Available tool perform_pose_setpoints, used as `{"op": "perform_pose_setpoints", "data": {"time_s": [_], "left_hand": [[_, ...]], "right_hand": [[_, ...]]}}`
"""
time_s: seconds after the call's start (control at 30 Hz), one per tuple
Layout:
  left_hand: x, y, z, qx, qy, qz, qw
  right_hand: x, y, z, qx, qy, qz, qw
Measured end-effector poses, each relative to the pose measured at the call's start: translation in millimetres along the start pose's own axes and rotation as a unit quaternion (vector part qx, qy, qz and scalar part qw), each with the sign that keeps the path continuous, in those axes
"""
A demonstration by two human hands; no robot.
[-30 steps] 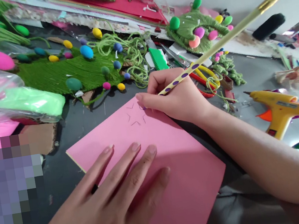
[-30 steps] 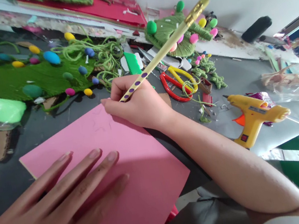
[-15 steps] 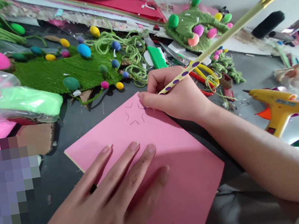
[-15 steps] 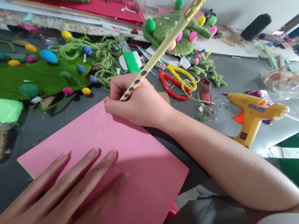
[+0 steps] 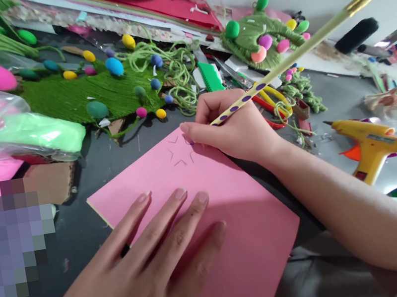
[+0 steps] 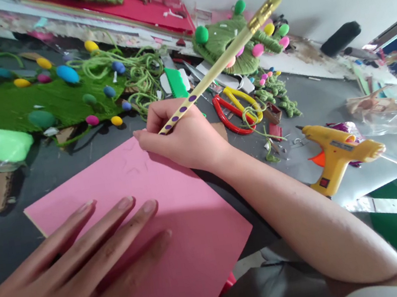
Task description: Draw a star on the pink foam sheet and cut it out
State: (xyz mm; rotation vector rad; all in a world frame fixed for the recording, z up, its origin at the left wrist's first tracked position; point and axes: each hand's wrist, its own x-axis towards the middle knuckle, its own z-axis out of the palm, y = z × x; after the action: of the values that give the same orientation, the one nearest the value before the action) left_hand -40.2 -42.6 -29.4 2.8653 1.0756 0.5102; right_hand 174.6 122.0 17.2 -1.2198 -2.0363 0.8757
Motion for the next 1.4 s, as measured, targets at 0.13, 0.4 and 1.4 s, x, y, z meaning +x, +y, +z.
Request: {"op": "perform_pose_setpoints", "data": {"time_s": [0.13,0.4,1.4], "left_hand": [[0,0,0.5,-0.004,-0.006,0.000,1.000],[-1,0,-0.7,-0.007,-0.011,0.004,1.000],[0,1,-4.3,-0.010,-0.017,0.004,1.000]], "right_hand": [[0,0,-2,-0.013,0.001,-0.012,1.000],[0,-2,4,0.044,-0.009,0.029,0.999],[-9,-6,2,0.070,-0.017,0.025,0.997]]}}
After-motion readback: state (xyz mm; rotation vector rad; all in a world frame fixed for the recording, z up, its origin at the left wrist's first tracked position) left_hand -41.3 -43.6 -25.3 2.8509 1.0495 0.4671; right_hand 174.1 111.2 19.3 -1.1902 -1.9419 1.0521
